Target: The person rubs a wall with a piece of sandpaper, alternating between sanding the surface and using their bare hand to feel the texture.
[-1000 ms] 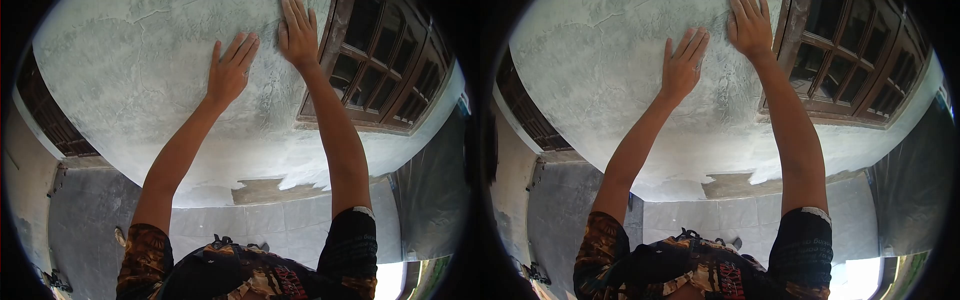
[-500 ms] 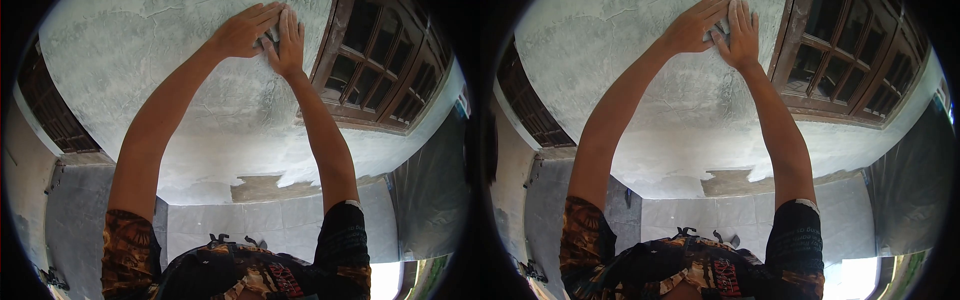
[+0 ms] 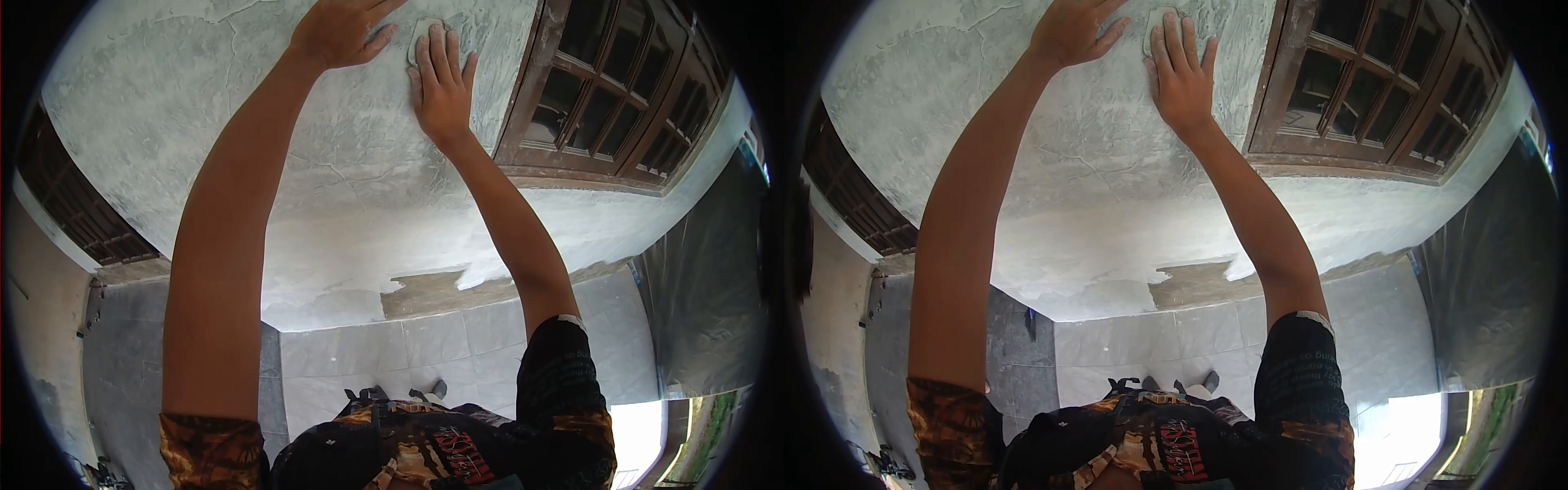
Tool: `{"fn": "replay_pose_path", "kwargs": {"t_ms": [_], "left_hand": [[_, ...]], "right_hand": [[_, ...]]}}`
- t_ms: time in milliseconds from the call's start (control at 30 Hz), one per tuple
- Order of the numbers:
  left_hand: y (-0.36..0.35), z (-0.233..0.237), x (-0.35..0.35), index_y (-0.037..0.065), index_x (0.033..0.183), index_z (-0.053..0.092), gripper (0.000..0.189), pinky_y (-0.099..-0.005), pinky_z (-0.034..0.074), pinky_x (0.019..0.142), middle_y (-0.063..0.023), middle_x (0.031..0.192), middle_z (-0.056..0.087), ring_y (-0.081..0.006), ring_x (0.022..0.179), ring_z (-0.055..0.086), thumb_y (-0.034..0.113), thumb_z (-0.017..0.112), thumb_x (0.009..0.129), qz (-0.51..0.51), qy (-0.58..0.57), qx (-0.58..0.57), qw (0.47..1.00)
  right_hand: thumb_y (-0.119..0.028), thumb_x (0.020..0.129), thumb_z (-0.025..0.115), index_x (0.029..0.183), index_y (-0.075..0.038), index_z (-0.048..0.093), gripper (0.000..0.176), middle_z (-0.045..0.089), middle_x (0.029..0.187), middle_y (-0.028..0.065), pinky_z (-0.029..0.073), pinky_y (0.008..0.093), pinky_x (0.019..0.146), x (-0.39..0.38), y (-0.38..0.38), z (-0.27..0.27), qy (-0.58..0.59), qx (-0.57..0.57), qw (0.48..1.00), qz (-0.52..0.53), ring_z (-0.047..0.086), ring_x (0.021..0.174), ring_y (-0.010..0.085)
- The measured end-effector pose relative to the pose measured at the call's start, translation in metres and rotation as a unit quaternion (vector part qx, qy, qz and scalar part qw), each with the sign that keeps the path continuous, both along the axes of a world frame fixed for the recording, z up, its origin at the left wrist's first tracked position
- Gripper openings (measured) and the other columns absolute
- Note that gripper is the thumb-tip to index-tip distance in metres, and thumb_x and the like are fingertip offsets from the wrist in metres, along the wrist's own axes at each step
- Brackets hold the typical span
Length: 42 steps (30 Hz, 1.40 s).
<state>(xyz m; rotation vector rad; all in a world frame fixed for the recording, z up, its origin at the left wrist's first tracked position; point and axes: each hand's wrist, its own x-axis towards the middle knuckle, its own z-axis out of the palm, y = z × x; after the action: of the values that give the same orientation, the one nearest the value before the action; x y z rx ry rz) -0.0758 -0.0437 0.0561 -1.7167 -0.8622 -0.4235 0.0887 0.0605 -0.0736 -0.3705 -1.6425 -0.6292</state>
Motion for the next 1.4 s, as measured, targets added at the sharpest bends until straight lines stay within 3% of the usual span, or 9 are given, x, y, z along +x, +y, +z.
{"fn": "replay_pose_path", "kwargs": {"t_ms": [200,367,467,567,700,900,1000,1200,1400], "left_hand": [[0.000,0.002,0.001,0.000,0.147,0.042,0.066,-0.0521,0.021,0.122,-0.0135,0.158,0.037,-0.0273,0.150,0.028,0.023,0.059,0.088,0.004,-0.013,-0.002,1.000],[0.001,-0.001,0.000,0.001,0.147,0.043,0.065,-0.0525,0.021,0.122,-0.0129,0.158,0.038,-0.0273,0.150,0.028,0.024,0.059,0.088,0.017,-0.009,0.015,1.000],[-0.001,-0.002,0.005,0.001,0.147,0.043,0.065,-0.0526,0.020,0.122,-0.0120,0.158,0.038,-0.0275,0.150,0.028,0.026,0.058,0.089,0.037,-0.025,0.015,0.999],[0.000,-0.007,0.004,0.001,0.148,0.042,0.066,-0.0529,0.019,0.122,-0.0120,0.159,0.037,-0.0276,0.150,0.028,0.027,0.058,0.089,0.050,-0.055,0.034,0.997],[0.003,-0.011,0.002,0.001,0.148,0.042,0.066,-0.0533,0.019,0.122,-0.0130,0.159,0.036,-0.0282,0.150,0.028,0.029,0.058,0.090,0.066,-0.053,0.055,0.995],[0.003,-0.009,0.004,0.001,0.148,0.042,0.067,-0.0533,0.019,0.122,-0.0129,0.159,0.036,-0.0283,0.150,0.027,0.029,0.058,0.089,0.068,-0.066,0.042,0.995],[0.001,-0.013,0.003,0.001,0.148,0.042,0.067,-0.0530,0.019,0.122,-0.0127,0.159,0.035,-0.0280,0.150,0.027,0.029,0.058,0.089,0.056,-0.067,0.045,0.995],[0.001,-0.009,0.004,0.003,0.148,0.043,0.066,-0.0524,0.020,0.122,-0.0118,0.160,0.035,-0.0270,0.150,0.028,0.029,0.058,0.089,0.054,-0.070,0.053,0.995],[0.001,-0.011,0.005,0.004,0.149,0.042,0.067,-0.0521,0.021,0.122,-0.0112,0.160,0.034,-0.0270,0.150,0.028,0.030,0.059,0.089,0.065,-0.068,0.055,0.994]], "right_hand": [[-0.022,0.101,0.054,0.148,-0.004,0.044,0.052,0.031,0.162,0.0140,0.020,0.0639,0.116,0.005,-0.006,0.069,0.000,-0.009,0.998,-0.057,0.026,0.150,0.0350],[-0.024,0.100,0.057,0.143,-0.013,0.053,0.044,0.042,0.156,0.0076,0.028,0.0693,0.109,-0.001,-0.012,0.004,-0.027,0.000,0.998,-0.049,0.037,0.145,0.0344],[-0.021,0.101,0.054,0.145,-0.005,0.047,0.048,0.032,0.161,0.0122,0.023,0.0691,0.112,0.004,-0.018,0.063,-0.022,-0.019,0.998,-0.050,0.028,0.149,0.0346],[-0.024,0.100,0.057,0.141,-0.013,0.054,0.043,0.041,0.157,0.0082,0.029,0.0691,0.108,-0.004,-0.010,0.064,0.036,0.008,0.999,-0.036,0.037,0.145,0.0338],[-0.016,0.095,0.059,0.139,-0.009,0.055,0.045,0.042,0.156,0.0065,0.024,0.0742,0.108,-0.005,-0.035,-0.011,-0.040,-0.046,0.998,-0.027,0.034,0.146,0.0318],[-0.016,0.096,0.058,0.140,-0.013,0.055,0.044,0.042,0.156,0.0042,0.022,0.0756,0.108,-0.011,-0.013,0.069,0.048,0.011,0.999,0.014,0.034,0.146,0.0283],[-0.017,0.096,0.059,0.141,-0.013,0.055,0.045,0.042,0.155,0.0037,0.022,0.0755,0.108,-0.009,-0.033,0.004,-0.006,-0.042,0.999,0.001,0.035,0.145,0.0278],[-0.024,0.102,0.054,0.141,-0.016,0.055,0.040,0.041,0.157,0.0024,0.024,0.0739,0.108,-0.005,-0.017,0.072,0.059,-0.003,0.998,-0.016,0.036,0.146,0.0290],[-0.021,0.099,0.056,0.139,-0.013,0.057,0.041,0.041,0.157,0.0040,0.023,0.0739,0.109,0.002,-0.026,0.020,-0.008,-0.038,0.999,-0.022,0.035,0.146,0.0287]]}}
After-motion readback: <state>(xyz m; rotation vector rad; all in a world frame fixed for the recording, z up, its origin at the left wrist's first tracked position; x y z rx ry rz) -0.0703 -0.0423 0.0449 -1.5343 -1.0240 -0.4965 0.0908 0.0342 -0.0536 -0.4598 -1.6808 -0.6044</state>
